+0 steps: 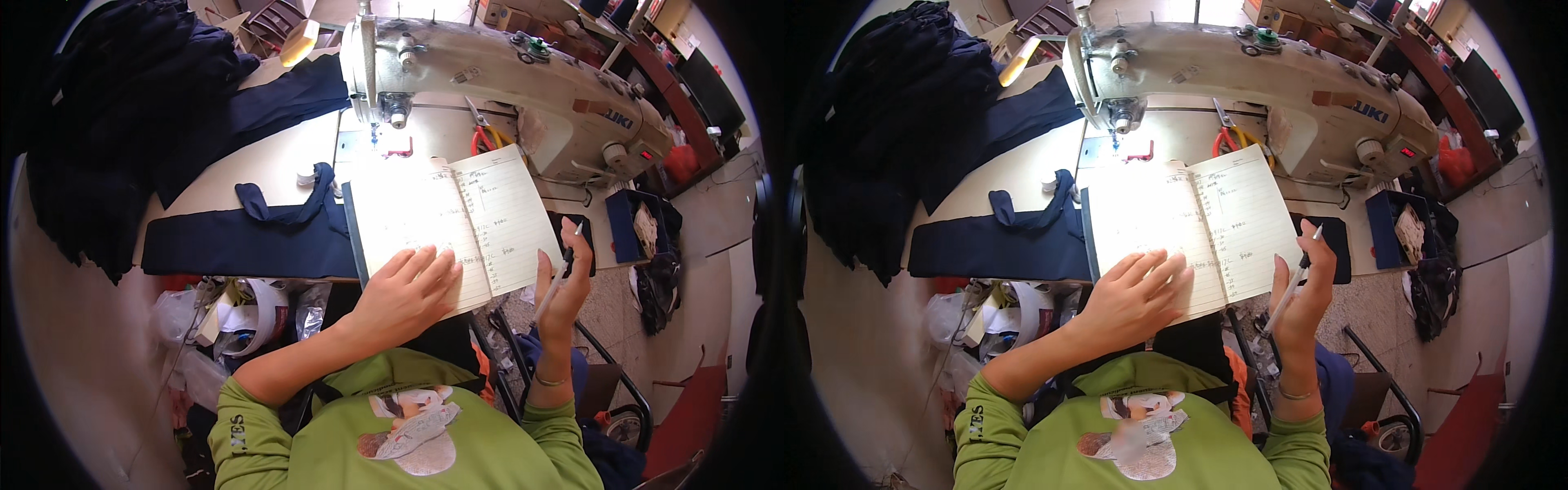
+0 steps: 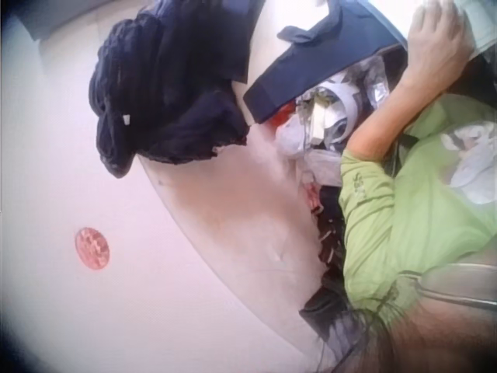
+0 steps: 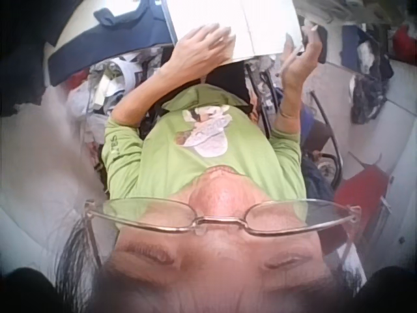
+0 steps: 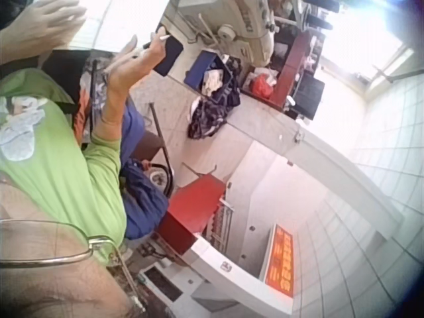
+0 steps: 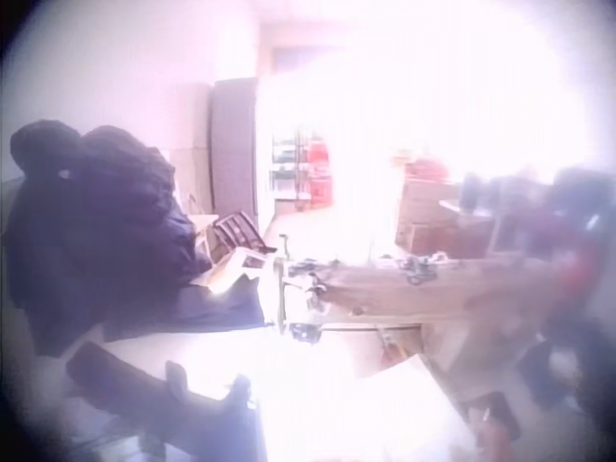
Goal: The person operates a sewing machine to stitch long strips of dark blue fabric. They repeatedly feed the fabric through the machine, cut the thread with scissors, and occasionally write in a notebook while handling a small tag.
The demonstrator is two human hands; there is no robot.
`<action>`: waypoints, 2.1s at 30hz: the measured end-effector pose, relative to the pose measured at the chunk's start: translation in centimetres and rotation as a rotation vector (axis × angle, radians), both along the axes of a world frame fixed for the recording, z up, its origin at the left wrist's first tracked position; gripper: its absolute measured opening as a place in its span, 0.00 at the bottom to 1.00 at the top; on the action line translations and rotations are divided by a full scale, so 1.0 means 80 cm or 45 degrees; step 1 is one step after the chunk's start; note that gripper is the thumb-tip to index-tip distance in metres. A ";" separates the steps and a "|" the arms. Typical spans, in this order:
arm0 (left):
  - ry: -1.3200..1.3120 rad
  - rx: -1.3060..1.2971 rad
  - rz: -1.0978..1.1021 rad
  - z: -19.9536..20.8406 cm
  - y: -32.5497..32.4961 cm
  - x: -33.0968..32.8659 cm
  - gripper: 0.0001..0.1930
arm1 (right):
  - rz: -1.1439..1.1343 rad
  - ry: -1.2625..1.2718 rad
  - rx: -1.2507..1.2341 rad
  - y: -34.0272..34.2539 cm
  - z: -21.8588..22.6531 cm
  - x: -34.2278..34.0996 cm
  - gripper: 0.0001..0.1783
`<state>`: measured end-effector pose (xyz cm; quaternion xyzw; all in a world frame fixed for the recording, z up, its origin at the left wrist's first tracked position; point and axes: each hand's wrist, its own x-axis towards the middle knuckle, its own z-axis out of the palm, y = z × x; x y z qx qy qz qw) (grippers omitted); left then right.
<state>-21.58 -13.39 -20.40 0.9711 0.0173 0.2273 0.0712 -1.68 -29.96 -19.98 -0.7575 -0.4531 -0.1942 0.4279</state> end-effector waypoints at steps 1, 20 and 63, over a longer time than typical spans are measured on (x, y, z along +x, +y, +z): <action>-0.002 -0.010 -0.001 -0.002 0.000 -0.001 0.28 | -0.009 -0.071 -0.012 0.002 0.002 0.000 0.23; -0.360 -0.274 0.008 -0.048 0.002 -0.018 0.24 | 0.373 1.068 -0.375 0.038 0.011 -0.050 0.13; -0.608 -0.004 0.222 0.001 0.205 -0.099 0.08 | 0.217 -0.359 -0.731 0.093 0.027 -0.131 0.17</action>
